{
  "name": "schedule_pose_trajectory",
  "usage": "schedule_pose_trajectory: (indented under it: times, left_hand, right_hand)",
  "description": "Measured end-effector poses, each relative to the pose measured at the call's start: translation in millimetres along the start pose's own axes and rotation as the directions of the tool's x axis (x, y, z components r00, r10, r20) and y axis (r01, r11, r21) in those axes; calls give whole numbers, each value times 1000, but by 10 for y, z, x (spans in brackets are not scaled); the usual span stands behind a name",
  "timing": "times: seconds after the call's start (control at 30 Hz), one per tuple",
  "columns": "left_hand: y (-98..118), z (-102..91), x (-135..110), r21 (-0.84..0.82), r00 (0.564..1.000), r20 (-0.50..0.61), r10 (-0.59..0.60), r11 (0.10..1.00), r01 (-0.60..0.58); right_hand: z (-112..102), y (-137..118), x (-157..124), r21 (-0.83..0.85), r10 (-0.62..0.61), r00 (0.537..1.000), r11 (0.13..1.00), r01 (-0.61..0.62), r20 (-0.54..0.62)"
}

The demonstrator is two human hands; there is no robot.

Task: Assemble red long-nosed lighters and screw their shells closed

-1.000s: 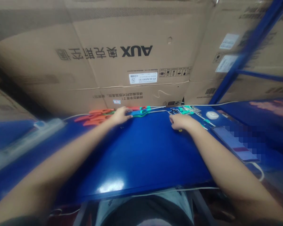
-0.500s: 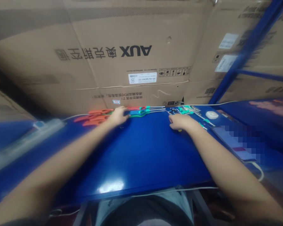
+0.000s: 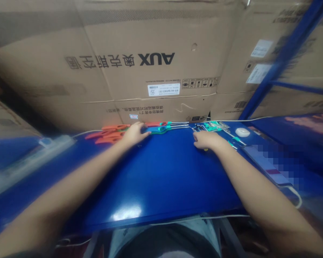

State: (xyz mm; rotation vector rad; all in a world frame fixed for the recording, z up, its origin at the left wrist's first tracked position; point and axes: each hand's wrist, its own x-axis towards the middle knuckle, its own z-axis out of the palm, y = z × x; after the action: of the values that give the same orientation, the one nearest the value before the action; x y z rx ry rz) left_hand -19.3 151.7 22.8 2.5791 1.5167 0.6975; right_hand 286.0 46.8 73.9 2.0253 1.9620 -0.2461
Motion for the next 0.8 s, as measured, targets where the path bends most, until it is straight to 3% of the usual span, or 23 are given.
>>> schedule_pose_trajectory:
  times: [0.4, 0.6, 0.7, 0.8]
  left_hand:
    - [114, -22, -48, -37, 996, -83, -18, 999, 15]
    - [311, -134, -342, -39, 995, -79, 68, 997, -71]
    - [236, -226, -525, 62, 994, -29, 101, 993, -99]
    - [2, -361, -626, 142, 1000, -20, 19, 990, -16]
  right_hand:
    - [42, -14, 3, -5, 17, 998, 1000, -17, -57]
    - [24, -132, -125, -44, -77, 978, 997, 70, -195]
    - [41, -241, -209, -68, -188, 962, 982, 177, -200]
    - [88, -347, -272, -86, -267, 955, 962, 258, -129]
